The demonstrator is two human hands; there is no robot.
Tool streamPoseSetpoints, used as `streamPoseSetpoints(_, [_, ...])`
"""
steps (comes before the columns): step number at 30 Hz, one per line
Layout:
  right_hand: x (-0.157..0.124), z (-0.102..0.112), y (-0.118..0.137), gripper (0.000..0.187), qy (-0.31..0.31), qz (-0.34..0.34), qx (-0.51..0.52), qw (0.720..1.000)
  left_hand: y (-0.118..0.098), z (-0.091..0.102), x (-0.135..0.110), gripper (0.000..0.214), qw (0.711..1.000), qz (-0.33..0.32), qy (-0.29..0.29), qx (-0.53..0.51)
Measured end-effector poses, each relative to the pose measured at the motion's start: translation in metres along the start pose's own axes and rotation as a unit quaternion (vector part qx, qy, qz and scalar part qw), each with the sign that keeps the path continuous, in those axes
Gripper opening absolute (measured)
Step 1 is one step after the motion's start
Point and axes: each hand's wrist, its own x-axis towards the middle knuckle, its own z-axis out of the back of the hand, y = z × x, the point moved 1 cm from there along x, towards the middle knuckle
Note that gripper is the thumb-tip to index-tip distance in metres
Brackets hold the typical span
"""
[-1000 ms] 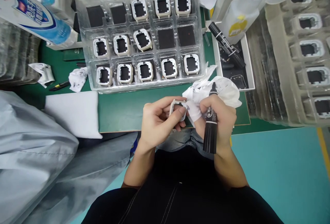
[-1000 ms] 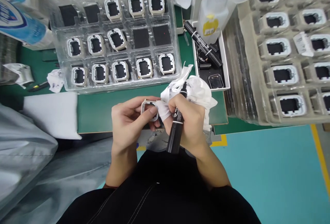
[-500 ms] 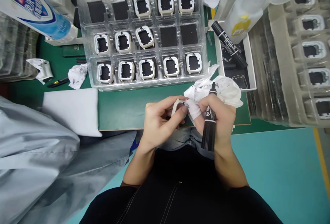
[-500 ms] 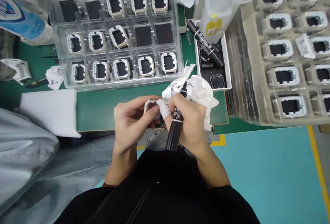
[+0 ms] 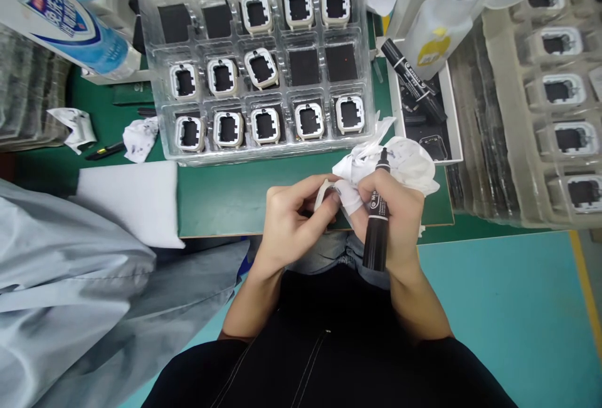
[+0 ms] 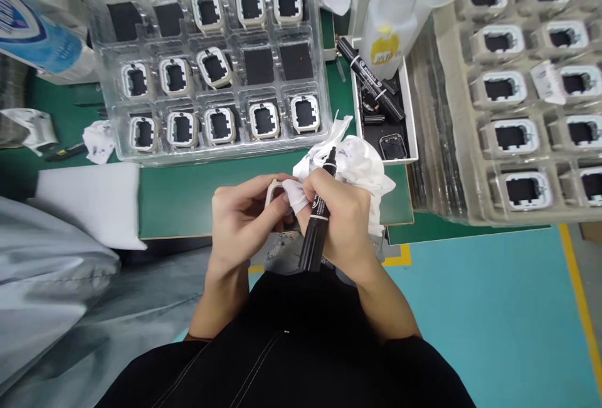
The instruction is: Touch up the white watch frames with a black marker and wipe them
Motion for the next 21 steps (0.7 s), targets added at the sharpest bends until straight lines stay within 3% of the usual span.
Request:
streamPoseSetpoints(8, [-0.0009,0.0012,-0.0006,0.045,-0.044,-0.003,-0.015,0.999,0.0006,0.0011,0.0026,0.018,0.995,0.054,0.009,-0.088])
streamPoseSetpoints(14, [-0.0002,-0.0007,-0.0012,0.047,-0.011,0.001,0.007,1.0,0.0009,0.0,0.003,0.016,0.995,0.058,0.012,-0.082])
streamPoseSetpoints(21, [-0.0007,-0.0007,-0.0012,0.038,0.019,0.0,-0.005,1.0,0.0018,-0.0014,0.0019,0.017,0.999,0.017,0.028,-0.014])
